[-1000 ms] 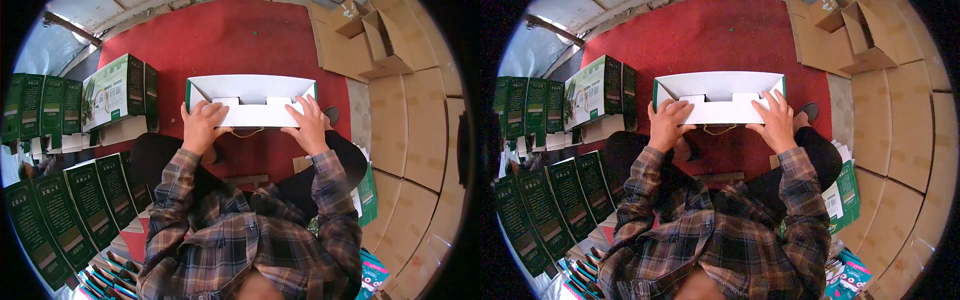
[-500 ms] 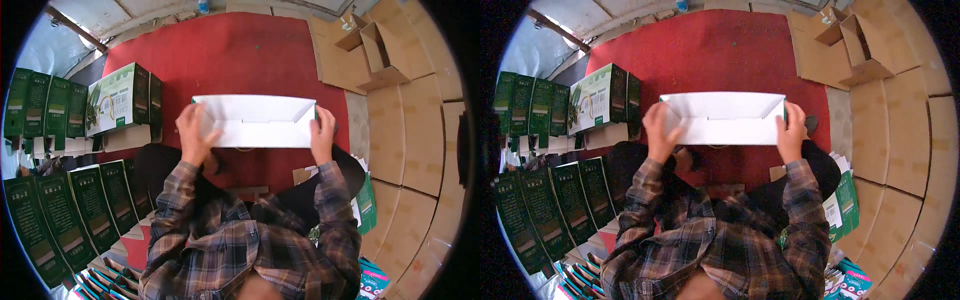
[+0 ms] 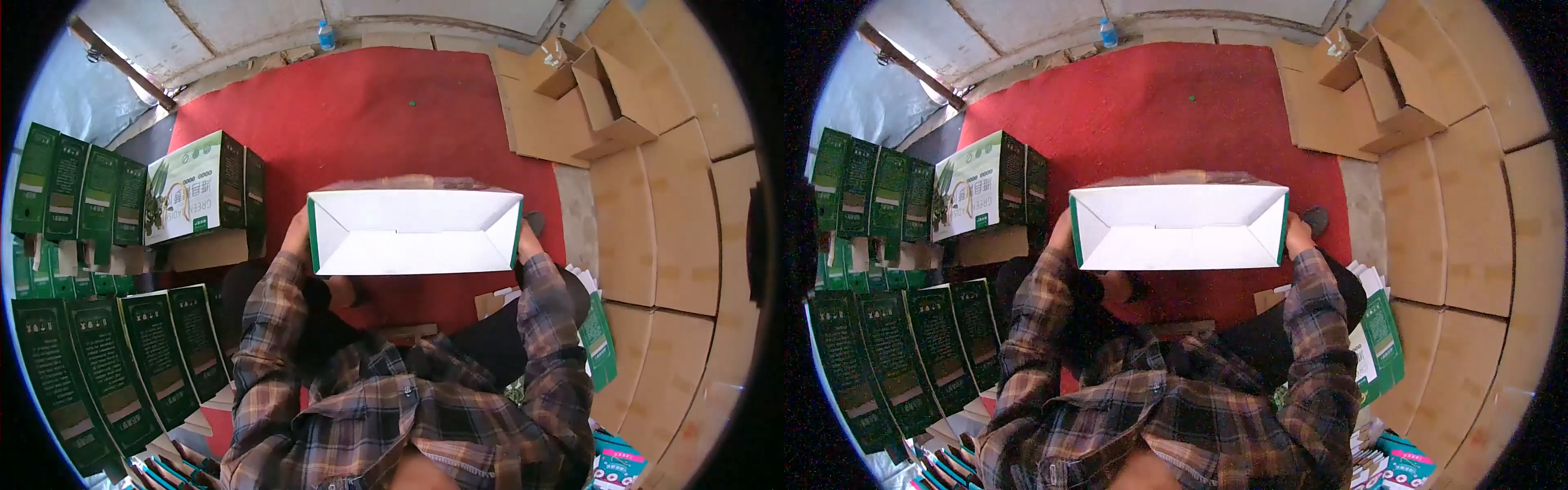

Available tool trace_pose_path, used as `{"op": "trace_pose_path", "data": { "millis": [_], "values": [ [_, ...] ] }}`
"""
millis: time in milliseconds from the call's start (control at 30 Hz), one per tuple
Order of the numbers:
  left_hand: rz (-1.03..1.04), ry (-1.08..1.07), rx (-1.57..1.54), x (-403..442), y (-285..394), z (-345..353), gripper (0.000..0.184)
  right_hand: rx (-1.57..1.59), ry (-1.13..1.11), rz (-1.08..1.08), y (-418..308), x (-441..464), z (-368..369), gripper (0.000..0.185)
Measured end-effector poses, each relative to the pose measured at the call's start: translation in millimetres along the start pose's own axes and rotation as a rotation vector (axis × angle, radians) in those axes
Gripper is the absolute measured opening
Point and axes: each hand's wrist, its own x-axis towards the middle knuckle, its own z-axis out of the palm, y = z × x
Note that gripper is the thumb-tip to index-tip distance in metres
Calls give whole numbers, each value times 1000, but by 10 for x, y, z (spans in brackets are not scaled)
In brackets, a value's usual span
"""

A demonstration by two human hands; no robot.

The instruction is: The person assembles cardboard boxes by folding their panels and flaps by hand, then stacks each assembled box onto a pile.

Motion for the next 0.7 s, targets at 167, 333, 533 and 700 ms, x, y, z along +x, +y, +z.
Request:
{"op": "trace_pose_path", "data": {
  "millis": [167,333,533,700],
  "values": [
    [438,-220,-180,-212,253,102,42,413,-177,-242,-1072,-955,417,36],
    [361,-179,-223,-64,121,64,50,253,-130,-174,-950,-803,315,41],
    [419,-252,-58,273,-263,-159,30,149,-100,-67,-607,-685,348,40],
    [-2,-52,-373,259,-307,-171,27,-63,-69,2,-171,-512,346,35]
  ]
}}
